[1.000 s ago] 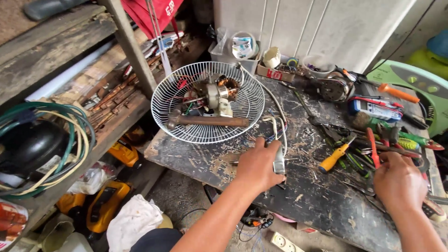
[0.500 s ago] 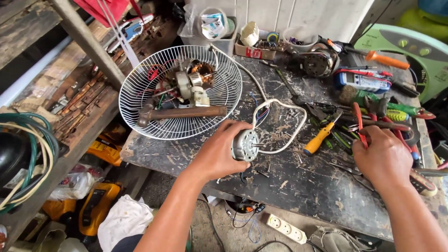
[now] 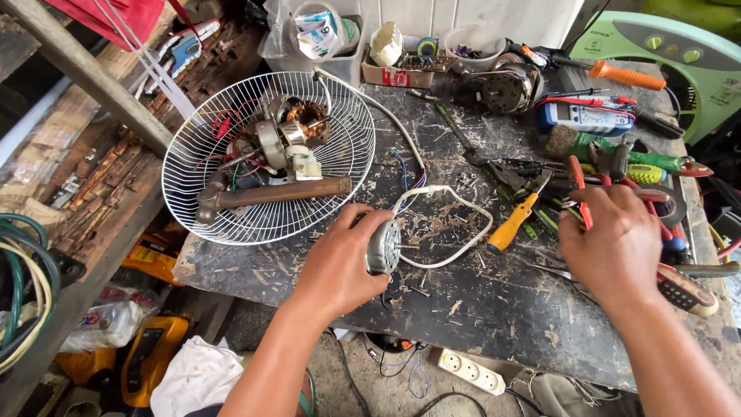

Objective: Disassembling and repairing a fan motor housing using a screwdriver and hammer on a workbench.

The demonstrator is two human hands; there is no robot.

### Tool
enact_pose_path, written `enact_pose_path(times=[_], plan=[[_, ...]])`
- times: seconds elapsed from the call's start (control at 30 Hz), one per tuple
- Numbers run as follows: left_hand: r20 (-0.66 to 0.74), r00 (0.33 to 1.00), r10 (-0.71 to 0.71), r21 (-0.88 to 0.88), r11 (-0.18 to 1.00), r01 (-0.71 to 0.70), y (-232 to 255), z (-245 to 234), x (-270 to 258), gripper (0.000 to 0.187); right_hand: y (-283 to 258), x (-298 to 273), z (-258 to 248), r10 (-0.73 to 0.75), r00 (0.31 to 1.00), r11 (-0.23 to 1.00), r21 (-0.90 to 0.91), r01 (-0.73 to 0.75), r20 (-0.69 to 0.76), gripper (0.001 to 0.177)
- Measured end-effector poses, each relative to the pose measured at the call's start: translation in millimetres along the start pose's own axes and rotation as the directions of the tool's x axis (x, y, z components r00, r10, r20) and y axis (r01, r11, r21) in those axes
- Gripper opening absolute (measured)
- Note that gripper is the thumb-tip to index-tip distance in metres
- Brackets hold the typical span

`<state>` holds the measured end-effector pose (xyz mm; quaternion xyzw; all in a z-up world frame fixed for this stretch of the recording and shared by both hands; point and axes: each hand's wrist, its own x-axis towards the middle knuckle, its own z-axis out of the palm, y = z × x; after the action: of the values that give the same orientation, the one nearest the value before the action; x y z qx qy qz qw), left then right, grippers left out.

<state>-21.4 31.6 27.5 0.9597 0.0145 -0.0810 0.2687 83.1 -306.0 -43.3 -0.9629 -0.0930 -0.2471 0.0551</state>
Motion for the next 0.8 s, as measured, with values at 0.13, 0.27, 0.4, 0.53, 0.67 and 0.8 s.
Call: enact_pose_path(times=[0.13,0.27,0.4,0.53,0.67,0.8], plan=[[0.018,0.996,0.093,0.05,0.994,-0.094,-7.3,4.6,1.0,0.081,-48.8,2.0,-20.3,-0.161,0.983,0.968,0.209,0.14,0.085,0.026],[-0.003,0.964,0.266,0.158,0.952,-0.262,-20.2,8.2,0.1,0.082,-47.9,-3.9,37.0,-0.243,0.97,0.956,0.161,0.243,-0.022,0.022],[0.035,0.977,0.209,0.128,0.969,-0.212,-6.2,-6.7,-10.6,0.086,-47.3,6.8,34.7,-0.192,0.977,0.968,0.183,0.174,0.088,0.016],[0.03,0.981,0.192,0.08,0.978,-0.194,-7.8,-6.0,-16.5,0.101,-49.7,15.9,24.1,-0.174,0.939,0.977,0.172,0.126,0.298,0.013],[-0.153,0.965,0.214,0.055,0.976,-0.208,-14.4,0.4,-20.1,0.081,-51.9,20.1,18.1,-0.201,0.914,0.962,0.246,0.116,0.353,0.014],[-0.218,0.965,0.147,-0.013,0.988,-0.153,-11.9,-5.8,-25.0,0.082,-47.4,37.0,55.3,-0.173,0.952,0.943,0.32,0.086,0.253,0.012]])
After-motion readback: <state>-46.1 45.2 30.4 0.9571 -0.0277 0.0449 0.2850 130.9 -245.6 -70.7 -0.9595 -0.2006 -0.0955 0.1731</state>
